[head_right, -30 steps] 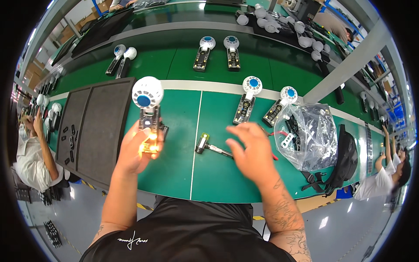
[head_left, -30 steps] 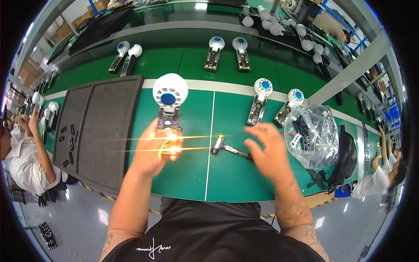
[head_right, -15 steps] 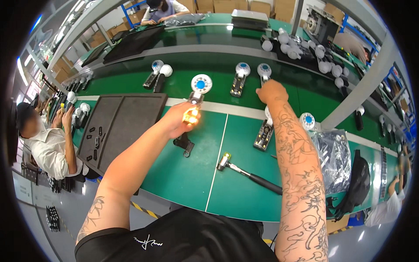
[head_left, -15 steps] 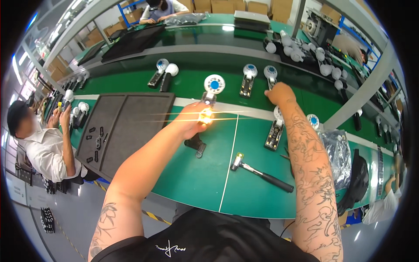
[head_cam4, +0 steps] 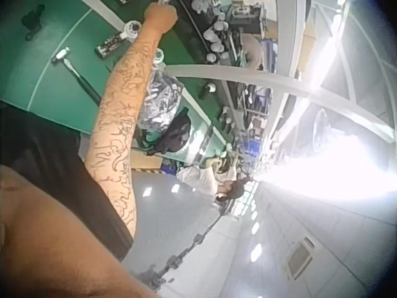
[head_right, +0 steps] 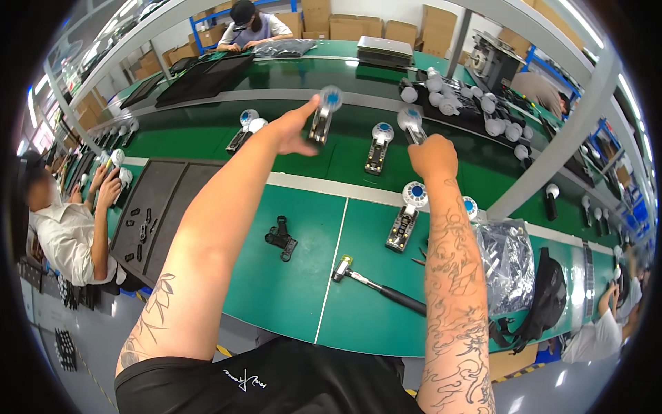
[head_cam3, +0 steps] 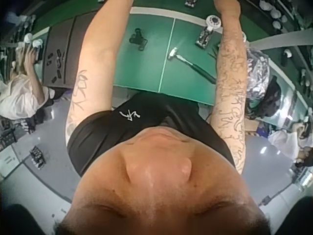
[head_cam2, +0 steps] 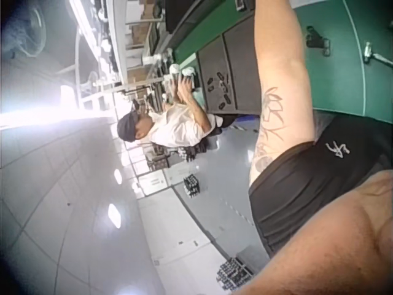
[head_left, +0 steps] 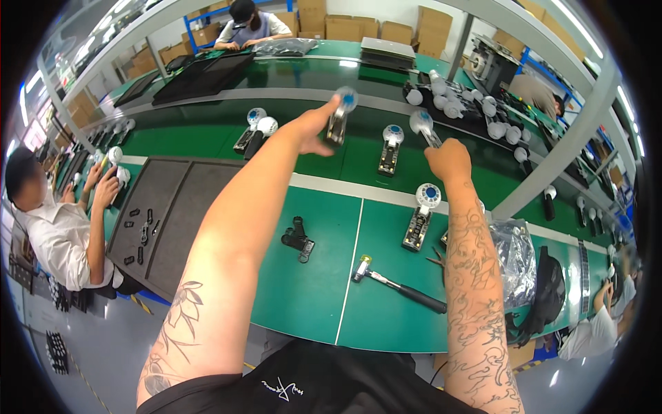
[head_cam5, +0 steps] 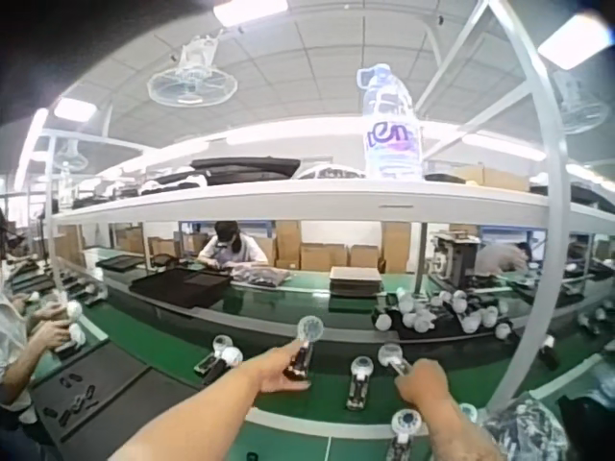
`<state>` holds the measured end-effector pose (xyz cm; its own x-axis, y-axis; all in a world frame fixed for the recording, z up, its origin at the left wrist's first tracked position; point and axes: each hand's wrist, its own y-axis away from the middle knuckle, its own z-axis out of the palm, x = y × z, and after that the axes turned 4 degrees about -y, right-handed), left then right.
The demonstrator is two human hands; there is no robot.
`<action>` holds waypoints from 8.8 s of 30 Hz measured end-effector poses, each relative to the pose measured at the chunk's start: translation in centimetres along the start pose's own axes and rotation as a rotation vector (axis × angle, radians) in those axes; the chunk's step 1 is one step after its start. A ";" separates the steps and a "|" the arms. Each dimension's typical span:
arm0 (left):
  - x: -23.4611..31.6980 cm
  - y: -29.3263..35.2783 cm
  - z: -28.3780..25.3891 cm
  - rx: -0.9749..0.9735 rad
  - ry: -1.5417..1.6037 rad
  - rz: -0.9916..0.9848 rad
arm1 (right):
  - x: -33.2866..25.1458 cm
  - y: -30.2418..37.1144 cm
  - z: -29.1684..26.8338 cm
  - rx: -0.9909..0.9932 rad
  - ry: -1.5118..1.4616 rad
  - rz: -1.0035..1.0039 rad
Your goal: Assembling electronic components into housings on a production line.
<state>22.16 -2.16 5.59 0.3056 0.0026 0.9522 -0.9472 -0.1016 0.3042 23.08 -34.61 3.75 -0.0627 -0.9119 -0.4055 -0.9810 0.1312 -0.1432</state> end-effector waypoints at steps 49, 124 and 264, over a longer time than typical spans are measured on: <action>-14.8 24.6 -0.1 -0.096 0.092 0.258 | -3.2 24.6 5.6 -1.431 -1.833 0.395; -15.8 26.1 0.9 -0.304 0.657 0.167 | -5.8 25.9 0.8 -0.172 -0.477 -0.706; -14.7 25.6 1.2 -0.073 -0.333 0.274 | -6.0 27.1 3.1 -0.079 -0.731 -0.690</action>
<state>-6.47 -5.99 -0.66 0.0453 -0.3365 0.9406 -0.9984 0.0171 0.0542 -2.55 -24.35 -0.54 0.6253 -0.3137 -0.7145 -0.7716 -0.3855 -0.5060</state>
